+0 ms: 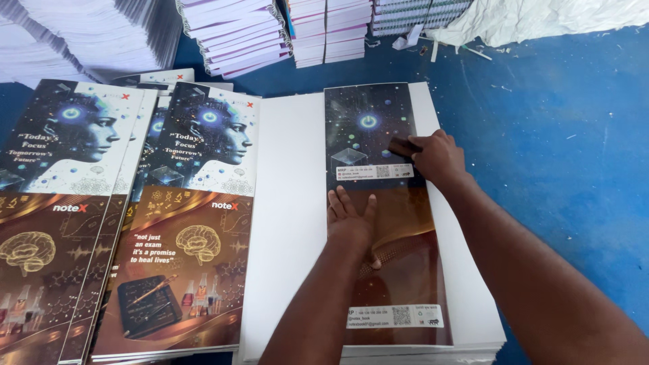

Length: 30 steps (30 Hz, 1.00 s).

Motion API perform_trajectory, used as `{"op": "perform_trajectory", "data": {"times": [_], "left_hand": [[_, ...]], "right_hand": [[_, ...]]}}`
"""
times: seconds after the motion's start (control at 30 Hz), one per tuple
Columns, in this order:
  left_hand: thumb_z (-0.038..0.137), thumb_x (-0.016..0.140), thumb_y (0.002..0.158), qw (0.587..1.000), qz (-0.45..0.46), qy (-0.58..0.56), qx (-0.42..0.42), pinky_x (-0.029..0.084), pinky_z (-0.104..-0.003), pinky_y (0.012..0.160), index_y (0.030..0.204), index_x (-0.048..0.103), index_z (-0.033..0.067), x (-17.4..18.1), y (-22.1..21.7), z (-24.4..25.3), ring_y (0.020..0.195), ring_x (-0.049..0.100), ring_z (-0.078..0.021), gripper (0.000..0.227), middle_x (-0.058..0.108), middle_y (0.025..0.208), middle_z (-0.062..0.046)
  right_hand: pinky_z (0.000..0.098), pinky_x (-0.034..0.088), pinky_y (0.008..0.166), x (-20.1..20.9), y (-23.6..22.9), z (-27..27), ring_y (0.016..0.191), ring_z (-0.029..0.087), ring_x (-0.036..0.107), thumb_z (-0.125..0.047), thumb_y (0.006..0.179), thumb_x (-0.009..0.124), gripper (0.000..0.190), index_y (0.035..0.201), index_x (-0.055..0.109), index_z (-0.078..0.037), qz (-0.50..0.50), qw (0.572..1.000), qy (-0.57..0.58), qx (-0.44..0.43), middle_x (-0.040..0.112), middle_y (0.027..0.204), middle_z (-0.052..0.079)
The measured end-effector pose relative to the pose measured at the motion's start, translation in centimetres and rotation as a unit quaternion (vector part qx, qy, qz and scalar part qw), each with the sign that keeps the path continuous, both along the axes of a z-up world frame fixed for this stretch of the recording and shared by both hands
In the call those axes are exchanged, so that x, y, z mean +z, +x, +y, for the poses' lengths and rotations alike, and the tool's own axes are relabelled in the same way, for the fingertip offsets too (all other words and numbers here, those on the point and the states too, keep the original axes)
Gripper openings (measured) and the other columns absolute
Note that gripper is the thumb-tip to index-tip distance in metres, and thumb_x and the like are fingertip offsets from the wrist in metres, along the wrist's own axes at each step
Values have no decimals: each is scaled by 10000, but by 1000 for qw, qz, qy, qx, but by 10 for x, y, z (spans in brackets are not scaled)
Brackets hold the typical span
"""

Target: The person is binding books by folding the cover onto the pages and using a wooden block to press and smooth the spine. The person repeats this process for multiple books.

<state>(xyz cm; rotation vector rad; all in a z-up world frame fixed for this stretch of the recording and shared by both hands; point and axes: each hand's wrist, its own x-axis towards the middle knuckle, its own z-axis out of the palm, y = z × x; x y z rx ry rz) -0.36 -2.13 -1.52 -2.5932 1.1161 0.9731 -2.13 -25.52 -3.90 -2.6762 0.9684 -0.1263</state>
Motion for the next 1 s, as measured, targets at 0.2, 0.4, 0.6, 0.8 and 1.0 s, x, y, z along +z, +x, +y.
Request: {"op": "perform_trajectory", "data": {"times": [0.2,0.4,0.6,0.8,1.0], "left_hand": [[512,1012,560,1000,13,9,-6,13,-581,1259,1652,-124,290,1,2,0,1518,-192,-574,1591,-227,1624,-400],[504,1012,558,1000,15,20,-3,18,-576,1266,1653,-123,311,2,4,-2,1524,-187,-565,1588,-230,1633,-382],[486,1016,560,1000,13,9,6,22,-577,1265,1653,-112,315,1,3,-1,1528,-188,-560,1580,-226,1639,-375],[464,1023,549,1000,8,-25,16,9,-551,1274,1658,-70,322,1,0,4,1531,-187,-547,1563,-216,1637,-371],[431,1023,555,998,11,-62,17,32,-537,1275,1662,-23,311,2,-1,11,1538,-171,-539,1527,-192,1644,-369]], "right_hand": [[498,424,1047,-1,-10,9,1280,301,521,-245,906,728,455,1354,692,-320,0,1000,0,-14,603,1293,114],[520,403,1044,-2,-19,14,1280,299,511,-262,893,745,466,1351,687,-326,6,1000,1,-26,602,1274,109],[500,427,1033,-9,-31,18,1260,319,528,-276,895,741,466,1356,694,-317,-22,1000,-8,-13,617,1256,115],[514,420,1016,-10,-37,23,1258,321,517,-279,878,751,470,1343,695,-313,-21,1000,-12,-18,613,1243,117],[497,438,1015,-7,-45,26,1255,324,526,-264,881,744,478,1353,696,-313,-25,1000,-10,-9,618,1242,124]]}}
